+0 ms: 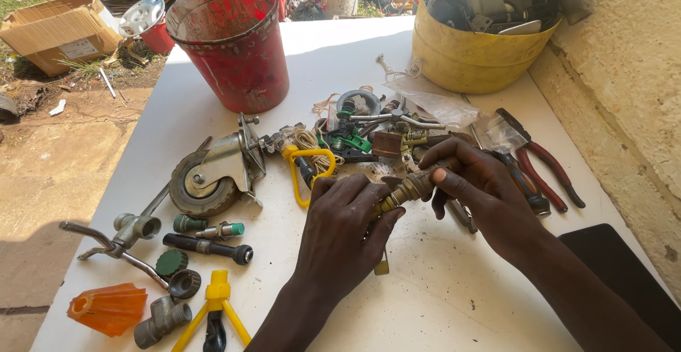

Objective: Disassembling a mechanical valve assembly using pliers and manual manipulation on a workbench.

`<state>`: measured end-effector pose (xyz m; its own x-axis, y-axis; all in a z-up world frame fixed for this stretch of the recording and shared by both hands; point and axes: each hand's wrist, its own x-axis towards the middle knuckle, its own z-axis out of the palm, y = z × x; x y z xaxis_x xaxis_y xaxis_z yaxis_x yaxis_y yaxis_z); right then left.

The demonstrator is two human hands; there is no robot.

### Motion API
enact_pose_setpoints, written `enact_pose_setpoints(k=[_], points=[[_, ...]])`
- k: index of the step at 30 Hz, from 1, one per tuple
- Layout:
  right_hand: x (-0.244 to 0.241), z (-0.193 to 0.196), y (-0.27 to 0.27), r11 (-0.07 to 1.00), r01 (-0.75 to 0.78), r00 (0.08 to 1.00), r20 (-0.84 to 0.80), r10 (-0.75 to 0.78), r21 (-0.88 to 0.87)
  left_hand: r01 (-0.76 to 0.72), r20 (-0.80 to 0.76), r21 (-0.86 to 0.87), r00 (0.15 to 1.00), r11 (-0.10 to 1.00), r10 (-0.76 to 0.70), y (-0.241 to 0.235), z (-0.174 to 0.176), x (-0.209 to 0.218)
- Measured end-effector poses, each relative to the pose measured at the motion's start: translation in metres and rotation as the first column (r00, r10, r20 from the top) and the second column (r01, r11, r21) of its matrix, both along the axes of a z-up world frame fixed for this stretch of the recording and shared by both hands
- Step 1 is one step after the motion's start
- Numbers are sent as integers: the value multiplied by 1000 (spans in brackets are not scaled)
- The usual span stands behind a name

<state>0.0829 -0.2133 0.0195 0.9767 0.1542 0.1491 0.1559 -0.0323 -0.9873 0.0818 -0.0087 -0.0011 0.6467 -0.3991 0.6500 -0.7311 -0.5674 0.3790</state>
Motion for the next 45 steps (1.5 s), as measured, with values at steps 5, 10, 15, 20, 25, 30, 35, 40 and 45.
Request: enact_pose_setpoints(k=[5, 10, 15, 20, 25, 30, 35, 40, 45], points=[[-1, 2, -1, 1000, -4, 1000, 19, 5, -23, -3, 3, 3, 1000, 1000, 3, 0, 3, -1], [0, -4, 0, 1000, -3, 1000, 28, 3, 2, -28, -24, -6, 999, 1000, 28, -2, 1, -1], [-2, -9, 9, 999, -12, 1000, 17, 11, 38, -52, -9, 59, 999, 997, 52, -3, -2, -3], [-2, -9, 8, 998, -24, 999, 24, 23, 54, -32, -36, 36, 999, 999, 34, -6, 0, -5], [-4, -9, 9, 999, -29, 999, 25, 30, -37, 7, -73, -16, 997, 1000, -9, -6, 2, -6], [-3, -12, 8, 998, -32, 998, 62, 28, 58, 28, -132, -95, 990, 995, -41, -4, 8, -8], [0, -4, 3, 991, 99, 994, -53, -95, 87, 5, -113, -88, 993, 996, -15, -4, 3, -6], [-2, 0, 1, 980, 133, 991, 55, -126, -145, 5, -75, -51, 997, 999, -8, -4, 0, -4], [-3, 0, 4, 947, 153, 988, 58, -142, -283, 10, -68, -7, 998, 1000, -11, -4, -2, -3]])
